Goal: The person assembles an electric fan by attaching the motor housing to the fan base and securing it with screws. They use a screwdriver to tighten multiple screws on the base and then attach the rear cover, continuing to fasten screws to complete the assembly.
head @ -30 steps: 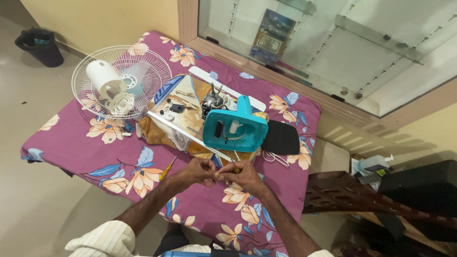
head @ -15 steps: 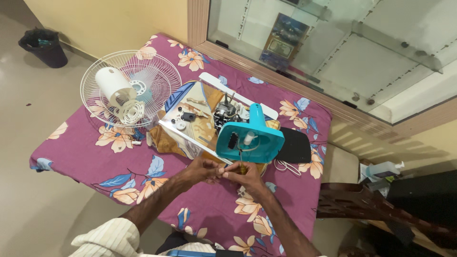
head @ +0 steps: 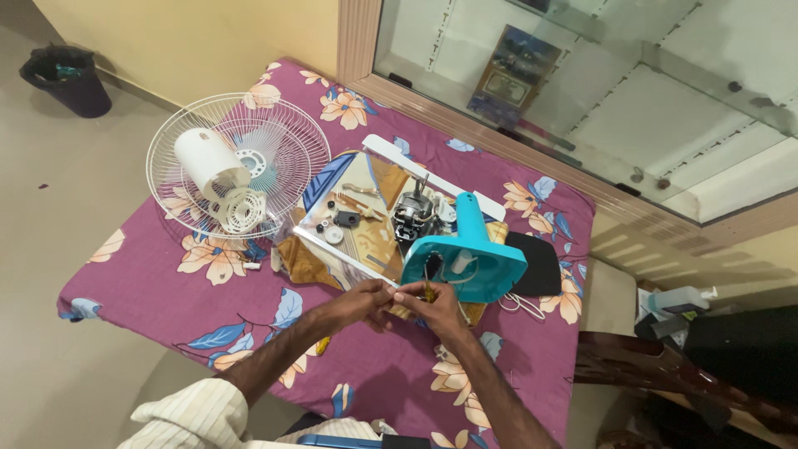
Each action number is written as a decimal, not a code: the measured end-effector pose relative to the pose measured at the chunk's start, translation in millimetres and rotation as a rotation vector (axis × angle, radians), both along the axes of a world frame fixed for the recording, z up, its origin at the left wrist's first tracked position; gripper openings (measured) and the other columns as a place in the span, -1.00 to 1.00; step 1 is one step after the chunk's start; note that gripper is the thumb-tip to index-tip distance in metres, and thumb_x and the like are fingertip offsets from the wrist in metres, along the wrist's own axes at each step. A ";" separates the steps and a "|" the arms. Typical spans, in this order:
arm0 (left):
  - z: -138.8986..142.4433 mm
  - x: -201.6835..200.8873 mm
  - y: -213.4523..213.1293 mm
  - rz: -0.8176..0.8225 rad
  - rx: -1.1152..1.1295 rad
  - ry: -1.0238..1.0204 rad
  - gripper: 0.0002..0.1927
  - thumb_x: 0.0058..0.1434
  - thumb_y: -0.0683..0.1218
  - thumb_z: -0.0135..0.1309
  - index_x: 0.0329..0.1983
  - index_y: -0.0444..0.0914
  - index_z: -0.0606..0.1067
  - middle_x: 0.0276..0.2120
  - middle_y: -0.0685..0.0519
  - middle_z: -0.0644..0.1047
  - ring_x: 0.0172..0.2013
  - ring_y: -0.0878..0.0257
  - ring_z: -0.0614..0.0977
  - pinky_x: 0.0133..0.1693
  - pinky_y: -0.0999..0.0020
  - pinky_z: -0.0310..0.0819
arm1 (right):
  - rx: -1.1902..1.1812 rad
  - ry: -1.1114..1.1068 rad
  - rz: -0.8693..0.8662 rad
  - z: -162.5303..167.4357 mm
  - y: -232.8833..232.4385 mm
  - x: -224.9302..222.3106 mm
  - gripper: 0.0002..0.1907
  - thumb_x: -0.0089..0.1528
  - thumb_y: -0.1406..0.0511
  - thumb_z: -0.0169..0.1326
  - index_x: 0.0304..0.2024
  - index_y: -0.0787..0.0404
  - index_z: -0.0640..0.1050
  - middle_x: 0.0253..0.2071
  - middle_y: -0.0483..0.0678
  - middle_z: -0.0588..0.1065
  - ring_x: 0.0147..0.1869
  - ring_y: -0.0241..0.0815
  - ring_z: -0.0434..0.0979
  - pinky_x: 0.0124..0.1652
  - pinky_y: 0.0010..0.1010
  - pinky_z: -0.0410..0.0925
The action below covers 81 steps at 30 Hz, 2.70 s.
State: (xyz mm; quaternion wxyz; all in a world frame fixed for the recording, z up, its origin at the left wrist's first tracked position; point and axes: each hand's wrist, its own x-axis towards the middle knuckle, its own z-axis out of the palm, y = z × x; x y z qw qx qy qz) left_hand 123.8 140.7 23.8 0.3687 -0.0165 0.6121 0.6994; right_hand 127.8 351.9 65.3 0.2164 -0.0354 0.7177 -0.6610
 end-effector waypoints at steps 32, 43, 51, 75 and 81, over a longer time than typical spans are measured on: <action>3.4 -10.4 18.4 -0.018 0.090 0.278 -0.62 0.39 0.09 0.04 -0.19 -0.38 0.47 -0.41 0.01 0.58 -0.48 0.31 0.65 -0.45 0.45 0.58 | 0.184 0.198 -0.261 -2.4 3.2 24.0 -0.79 0.19 0.30 0.31 -0.18 0.30 0.70 -0.42 -0.12 0.59 -0.50 -0.47 0.41 -0.53 -0.62 0.26; 6.7 5.5 66.0 0.007 -0.036 0.231 -0.65 0.36 0.07 0.09 -0.21 -0.36 0.52 -0.50 0.07 0.53 -0.52 0.34 0.62 -0.46 0.46 0.59 | 0.322 0.358 -0.248 12.7 45.3 44.5 -0.81 0.20 0.28 0.29 -0.19 0.25 0.72 -0.32 -0.06 0.69 -0.27 -0.35 0.68 -0.28 -0.49 0.53; 9.8 9.1 91.4 -0.033 -0.038 0.250 -0.61 0.37 0.09 0.07 -0.18 -0.37 0.56 -0.48 0.05 0.56 -0.49 0.35 0.65 -0.42 0.47 0.61 | 0.332 0.233 -0.295 15.2 70.5 55.7 -0.82 0.23 0.29 0.27 -0.15 0.23 0.72 -0.39 -0.05 0.64 -0.38 -0.35 0.53 -0.40 -0.47 0.38; 26.1 3.1 123.1 0.167 -0.353 0.288 -0.65 0.26 0.13 0.16 -0.20 -0.25 0.63 -0.51 0.09 0.56 -0.52 0.32 0.58 -0.47 0.38 0.54 | 0.288 0.418 -0.273 22.0 103.3 37.2 -0.85 0.19 0.31 0.28 -0.25 0.29 0.68 -0.40 -0.10 0.64 -0.34 -0.39 0.61 -0.36 -0.53 0.45; 56.5 1.4 102.4 0.456 -0.834 0.608 -0.52 0.21 0.16 0.30 -0.02 -0.25 0.51 -0.27 -0.03 0.56 -0.27 0.14 0.57 -0.26 0.20 0.47 | 0.235 0.311 -0.379 23.3 101.7 23.5 -0.83 0.21 0.28 0.27 -0.22 0.24 0.69 -0.42 -0.17 0.60 -0.42 -0.49 0.50 -0.46 -0.61 0.34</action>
